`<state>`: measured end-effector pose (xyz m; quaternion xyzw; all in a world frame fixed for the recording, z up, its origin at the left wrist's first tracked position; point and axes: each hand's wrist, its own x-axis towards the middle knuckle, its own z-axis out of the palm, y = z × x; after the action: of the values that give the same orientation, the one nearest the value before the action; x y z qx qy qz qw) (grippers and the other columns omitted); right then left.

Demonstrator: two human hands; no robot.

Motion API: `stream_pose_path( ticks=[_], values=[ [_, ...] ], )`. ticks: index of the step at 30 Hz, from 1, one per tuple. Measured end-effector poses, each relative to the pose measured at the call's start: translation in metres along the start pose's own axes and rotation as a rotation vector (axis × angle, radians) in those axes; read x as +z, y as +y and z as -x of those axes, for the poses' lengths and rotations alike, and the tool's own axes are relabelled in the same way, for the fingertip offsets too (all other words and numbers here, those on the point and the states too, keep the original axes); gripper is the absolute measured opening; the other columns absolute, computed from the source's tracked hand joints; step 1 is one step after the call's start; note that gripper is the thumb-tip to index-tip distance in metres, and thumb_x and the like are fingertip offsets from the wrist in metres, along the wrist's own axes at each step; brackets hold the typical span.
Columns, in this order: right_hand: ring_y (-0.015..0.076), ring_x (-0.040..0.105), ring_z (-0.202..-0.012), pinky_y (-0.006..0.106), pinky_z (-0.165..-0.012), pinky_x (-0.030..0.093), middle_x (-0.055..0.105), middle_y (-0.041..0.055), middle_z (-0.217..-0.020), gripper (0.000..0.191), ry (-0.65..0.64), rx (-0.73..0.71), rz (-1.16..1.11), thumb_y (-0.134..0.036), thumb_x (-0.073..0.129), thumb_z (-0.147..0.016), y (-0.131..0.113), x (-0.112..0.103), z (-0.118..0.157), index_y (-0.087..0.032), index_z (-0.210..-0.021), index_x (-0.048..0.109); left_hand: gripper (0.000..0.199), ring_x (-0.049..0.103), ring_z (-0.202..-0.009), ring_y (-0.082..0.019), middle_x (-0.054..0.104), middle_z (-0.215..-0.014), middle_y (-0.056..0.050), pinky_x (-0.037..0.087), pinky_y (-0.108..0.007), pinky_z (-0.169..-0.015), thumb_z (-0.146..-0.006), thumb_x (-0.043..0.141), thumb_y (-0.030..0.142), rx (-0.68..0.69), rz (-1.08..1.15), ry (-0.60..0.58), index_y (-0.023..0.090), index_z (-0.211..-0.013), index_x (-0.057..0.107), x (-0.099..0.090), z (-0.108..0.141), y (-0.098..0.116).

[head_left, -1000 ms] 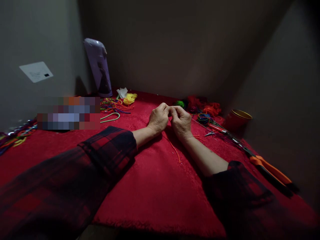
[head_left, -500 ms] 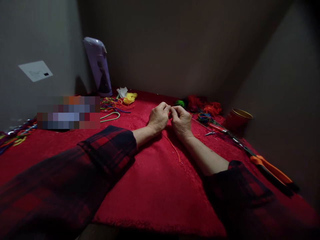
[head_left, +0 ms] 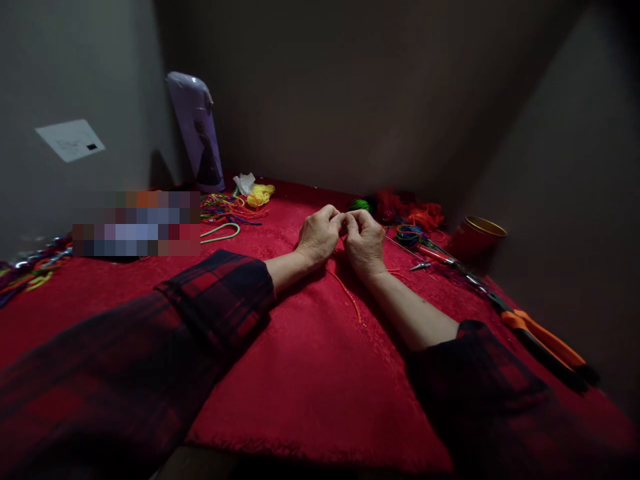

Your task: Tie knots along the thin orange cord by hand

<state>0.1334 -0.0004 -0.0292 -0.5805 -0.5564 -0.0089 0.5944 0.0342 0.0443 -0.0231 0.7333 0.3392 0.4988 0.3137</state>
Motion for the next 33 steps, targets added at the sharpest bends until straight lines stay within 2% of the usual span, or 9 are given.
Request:
stream_pose_path(
  ticks=[7,14,21,33],
  values=[
    [0.0137,0.058,-0.061,0.028,-0.063,0.043,0.066,0.0000,-0.067,0.018,-0.020,-0.001,-0.017,-0.032,0.050,-0.090,0.0007,0.0007,0.0007,-0.022,-0.079,0.060,0.023,0.049,-0.063,-0.013,0.057,-0.066,-0.001,0.037,-0.027,-0.063,-0.089,0.051,0.029,-0.007,-0.029,0.014,0.020,-0.068,0.051,-0.0003,0.0005,0.0011],
    [0.0157,0.063,-0.072,0.029,-0.067,0.045,0.071,0.0031,-0.081,0.015,-0.026,-0.032,0.001,-0.029,0.052,-0.089,-0.0007,-0.0002,0.0003,-0.021,-0.087,0.064,0.021,0.052,-0.067,-0.014,0.061,-0.071,-0.002,0.040,-0.028,-0.066,-0.089,0.050,0.029,0.002,-0.016,0.008,0.020,-0.071,0.053,-0.0003,-0.0007,-0.0003],
    [0.0153,0.060,-0.067,0.029,-0.065,0.044,0.070,0.0025,-0.075,0.018,-0.040,-0.016,-0.006,-0.031,0.051,-0.089,-0.0006,-0.0001,0.0008,-0.021,-0.082,0.064,0.021,0.051,-0.066,-0.014,0.060,-0.068,-0.002,0.039,-0.027,-0.064,-0.089,0.051,0.029,-0.010,-0.022,0.008,0.020,-0.070,0.052,0.0001,-0.0008,-0.0002],
    [0.0148,0.060,-0.065,0.030,-0.066,0.043,0.067,0.0006,-0.071,0.016,0.013,0.010,-0.001,-0.031,0.052,-0.088,0.0013,0.0010,-0.0008,-0.021,-0.078,0.058,0.022,0.052,-0.067,-0.014,0.061,-0.070,-0.003,0.039,-0.028,-0.066,-0.090,0.049,0.030,0.022,-0.002,-0.003,0.020,-0.071,0.052,0.0007,-0.0004,-0.0011]
  ],
)
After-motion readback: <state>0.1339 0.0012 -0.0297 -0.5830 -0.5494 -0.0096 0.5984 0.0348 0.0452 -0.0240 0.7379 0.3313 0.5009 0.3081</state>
